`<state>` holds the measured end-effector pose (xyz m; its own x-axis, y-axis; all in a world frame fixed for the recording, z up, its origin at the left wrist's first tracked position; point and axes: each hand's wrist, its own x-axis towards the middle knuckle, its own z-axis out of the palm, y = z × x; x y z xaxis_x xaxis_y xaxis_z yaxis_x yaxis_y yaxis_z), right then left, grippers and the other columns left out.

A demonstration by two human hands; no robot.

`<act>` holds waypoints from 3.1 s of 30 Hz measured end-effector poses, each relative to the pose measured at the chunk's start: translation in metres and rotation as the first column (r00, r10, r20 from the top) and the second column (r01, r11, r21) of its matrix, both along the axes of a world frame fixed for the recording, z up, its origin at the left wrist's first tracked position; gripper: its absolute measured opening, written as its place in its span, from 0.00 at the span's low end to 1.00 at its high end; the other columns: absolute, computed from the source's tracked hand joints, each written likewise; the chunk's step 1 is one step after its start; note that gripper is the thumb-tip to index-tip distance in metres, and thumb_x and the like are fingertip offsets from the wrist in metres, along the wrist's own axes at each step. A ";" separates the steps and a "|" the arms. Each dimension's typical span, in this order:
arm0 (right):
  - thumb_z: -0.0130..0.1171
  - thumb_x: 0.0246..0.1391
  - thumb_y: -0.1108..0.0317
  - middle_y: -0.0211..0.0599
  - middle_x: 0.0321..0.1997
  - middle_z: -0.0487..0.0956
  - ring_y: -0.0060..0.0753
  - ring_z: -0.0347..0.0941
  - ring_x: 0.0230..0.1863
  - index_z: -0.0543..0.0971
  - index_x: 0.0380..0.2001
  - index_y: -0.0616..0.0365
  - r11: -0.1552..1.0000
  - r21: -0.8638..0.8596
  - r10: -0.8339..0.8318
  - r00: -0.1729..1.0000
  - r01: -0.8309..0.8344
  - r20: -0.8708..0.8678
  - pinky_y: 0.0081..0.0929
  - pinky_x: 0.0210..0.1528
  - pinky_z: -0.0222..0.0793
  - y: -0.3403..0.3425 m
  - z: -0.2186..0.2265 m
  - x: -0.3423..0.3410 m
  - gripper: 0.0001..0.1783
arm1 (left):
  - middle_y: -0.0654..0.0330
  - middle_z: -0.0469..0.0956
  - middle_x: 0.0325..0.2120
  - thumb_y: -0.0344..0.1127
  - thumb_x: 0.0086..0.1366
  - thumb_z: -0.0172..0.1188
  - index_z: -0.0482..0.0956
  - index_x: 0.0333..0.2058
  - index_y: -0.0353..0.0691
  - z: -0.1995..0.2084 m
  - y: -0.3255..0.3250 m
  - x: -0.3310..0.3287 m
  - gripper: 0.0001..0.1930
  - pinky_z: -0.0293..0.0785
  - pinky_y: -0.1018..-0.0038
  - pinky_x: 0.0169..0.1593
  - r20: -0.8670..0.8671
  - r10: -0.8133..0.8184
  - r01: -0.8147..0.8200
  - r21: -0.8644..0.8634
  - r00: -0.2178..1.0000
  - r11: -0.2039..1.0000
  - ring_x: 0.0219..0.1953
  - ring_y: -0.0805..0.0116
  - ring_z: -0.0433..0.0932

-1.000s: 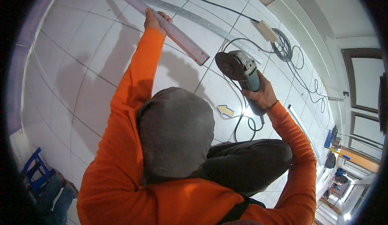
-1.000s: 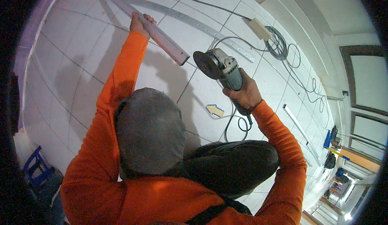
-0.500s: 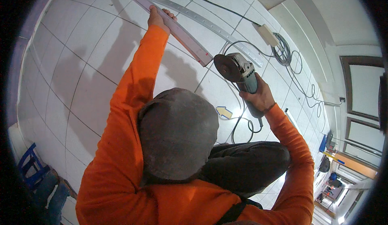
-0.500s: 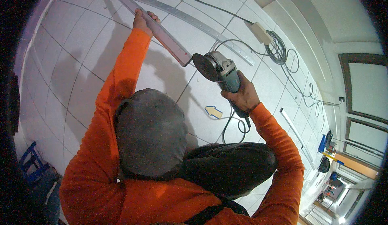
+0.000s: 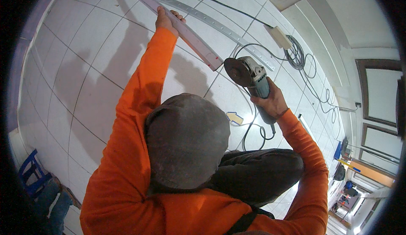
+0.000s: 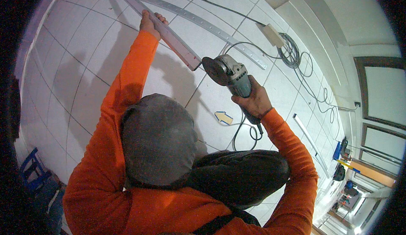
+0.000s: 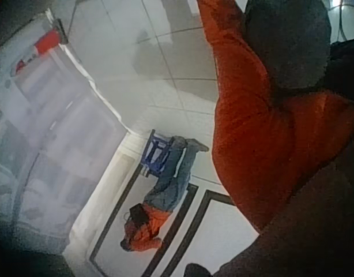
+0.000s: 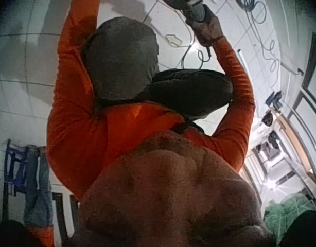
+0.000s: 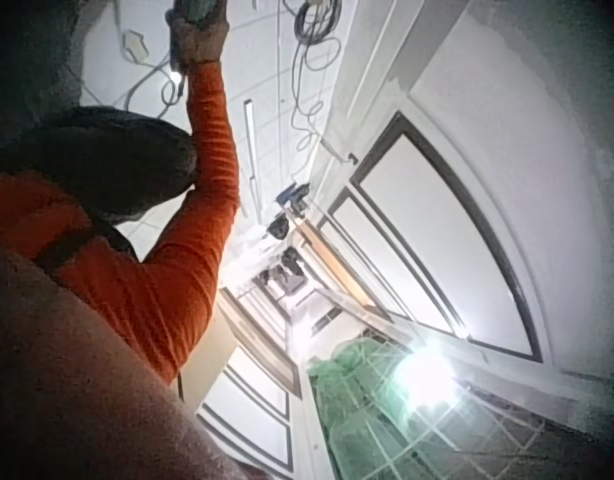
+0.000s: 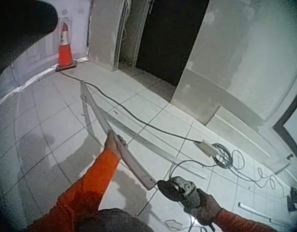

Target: The person cuts multiple metal strips using an angle grinder while sitting on the floor.

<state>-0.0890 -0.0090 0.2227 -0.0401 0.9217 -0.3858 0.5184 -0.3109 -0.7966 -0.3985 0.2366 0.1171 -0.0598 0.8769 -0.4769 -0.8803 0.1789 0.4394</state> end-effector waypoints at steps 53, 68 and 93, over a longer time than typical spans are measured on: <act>0.70 0.37 0.60 0.47 0.43 0.80 0.42 0.79 0.42 0.70 0.49 0.61 0.985 0.101 0.113 0.966 -0.139 0.232 0.33 0.47 0.73 0.019 -0.003 -0.007 0.35 | 0.59 0.68 0.21 0.59 0.70 0.39 0.64 0.39 0.44 -0.028 0.000 0.002 0.21 0.69 0.62 0.26 0.032 -0.007 0.008 -0.030 0.999 1.000 0.21 0.63 0.68; 0.70 0.38 0.63 0.46 0.46 0.77 0.39 0.75 0.47 0.68 0.50 0.64 0.996 0.091 -0.021 0.998 0.016 0.062 0.33 0.52 0.70 0.011 -0.002 0.002 0.35 | 0.57 0.69 0.24 0.60 0.70 0.39 0.68 0.34 0.39 -0.020 -0.001 -0.002 0.26 0.68 0.63 0.34 0.186 -0.028 0.045 -0.089 0.982 0.995 0.27 0.61 0.68; 0.71 0.37 0.68 0.43 0.48 0.76 0.38 0.73 0.50 0.64 0.55 0.67 0.999 -0.018 0.050 0.997 -0.049 0.066 0.32 0.57 0.68 0.001 0.007 0.000 0.41 | 0.63 0.66 0.22 0.58 0.70 0.41 0.61 0.38 0.50 -0.017 0.003 0.008 0.17 0.60 0.67 0.27 0.096 0.032 -0.038 0.057 0.995 0.998 0.21 0.67 0.63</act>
